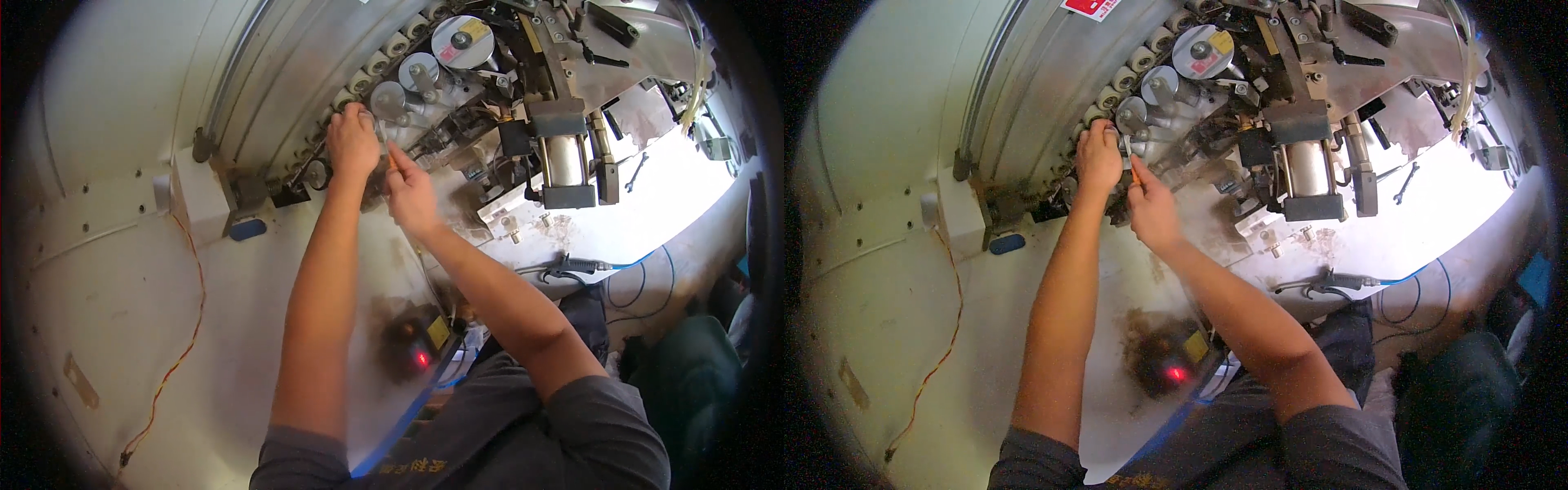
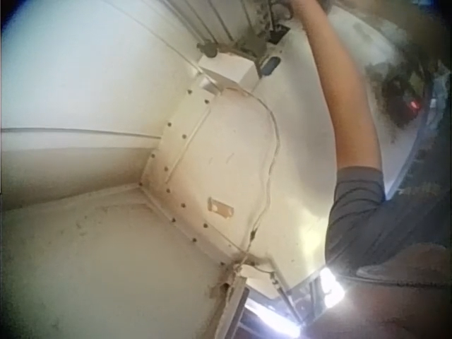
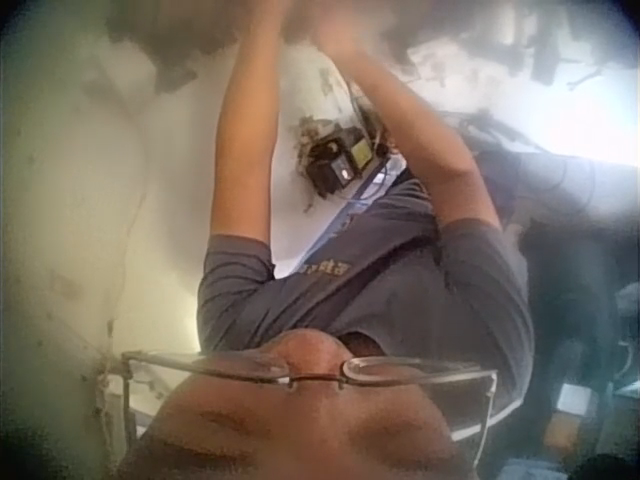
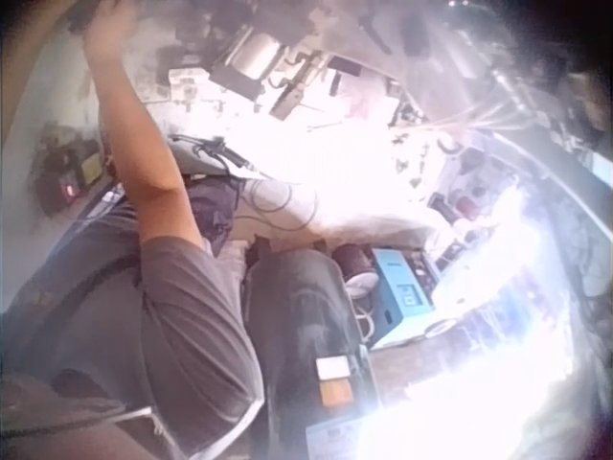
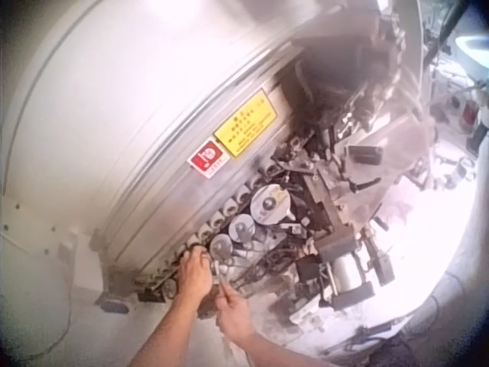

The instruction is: The person works on a large industrial machine, using a screwdriver to turn small components on a rotating assembly and periodically using a handheld nozzle to spray air or fluid onto the parts.

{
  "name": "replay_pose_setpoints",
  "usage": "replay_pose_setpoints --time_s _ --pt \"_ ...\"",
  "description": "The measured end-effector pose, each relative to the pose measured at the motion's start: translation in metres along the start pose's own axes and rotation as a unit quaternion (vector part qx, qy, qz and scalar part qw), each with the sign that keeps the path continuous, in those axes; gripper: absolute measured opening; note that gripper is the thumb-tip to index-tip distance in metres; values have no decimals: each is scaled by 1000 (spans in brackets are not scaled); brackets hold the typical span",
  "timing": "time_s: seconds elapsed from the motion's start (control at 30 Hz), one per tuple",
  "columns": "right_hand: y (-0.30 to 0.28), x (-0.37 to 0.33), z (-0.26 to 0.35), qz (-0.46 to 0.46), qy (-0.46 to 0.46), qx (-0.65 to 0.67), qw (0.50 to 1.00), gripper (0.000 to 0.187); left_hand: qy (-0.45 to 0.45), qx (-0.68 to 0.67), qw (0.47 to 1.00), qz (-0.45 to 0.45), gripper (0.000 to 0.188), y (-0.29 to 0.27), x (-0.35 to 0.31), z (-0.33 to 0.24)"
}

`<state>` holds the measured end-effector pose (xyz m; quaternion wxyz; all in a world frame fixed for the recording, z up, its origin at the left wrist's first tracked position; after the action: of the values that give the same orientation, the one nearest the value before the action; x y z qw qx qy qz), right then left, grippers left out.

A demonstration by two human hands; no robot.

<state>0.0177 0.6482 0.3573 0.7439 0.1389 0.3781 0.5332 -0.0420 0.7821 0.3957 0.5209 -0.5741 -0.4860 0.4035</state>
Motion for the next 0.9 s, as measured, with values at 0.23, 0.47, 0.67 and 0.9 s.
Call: replay_pose_setpoints --time_s 0.23,0.47,0.67,0.9 --pt "-25 -2 -15 -12 49 -23 998 57 -11 64 998 11 38 0 -3 -1" --pt "-18 4 -14 9 -10 -28 1000 58 -9 65 998 23 40 1 0 -3" --pt "-19 2 -10 6 -16 -37 999 59 -11 68 997 32 43 -2 0 -7" --pt "-25 8 -20 -14 -37 -52 998 57 -30 77 996 38 40 -2 0 -13"
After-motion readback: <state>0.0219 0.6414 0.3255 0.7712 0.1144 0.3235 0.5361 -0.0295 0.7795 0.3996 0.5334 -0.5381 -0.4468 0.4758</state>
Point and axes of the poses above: each hand's wrist, its own x-axis towards the middle knuckle, its own y-axis out of the palm, z = x × y, the point moved 2 cm from there along x, towards the middle knuckle
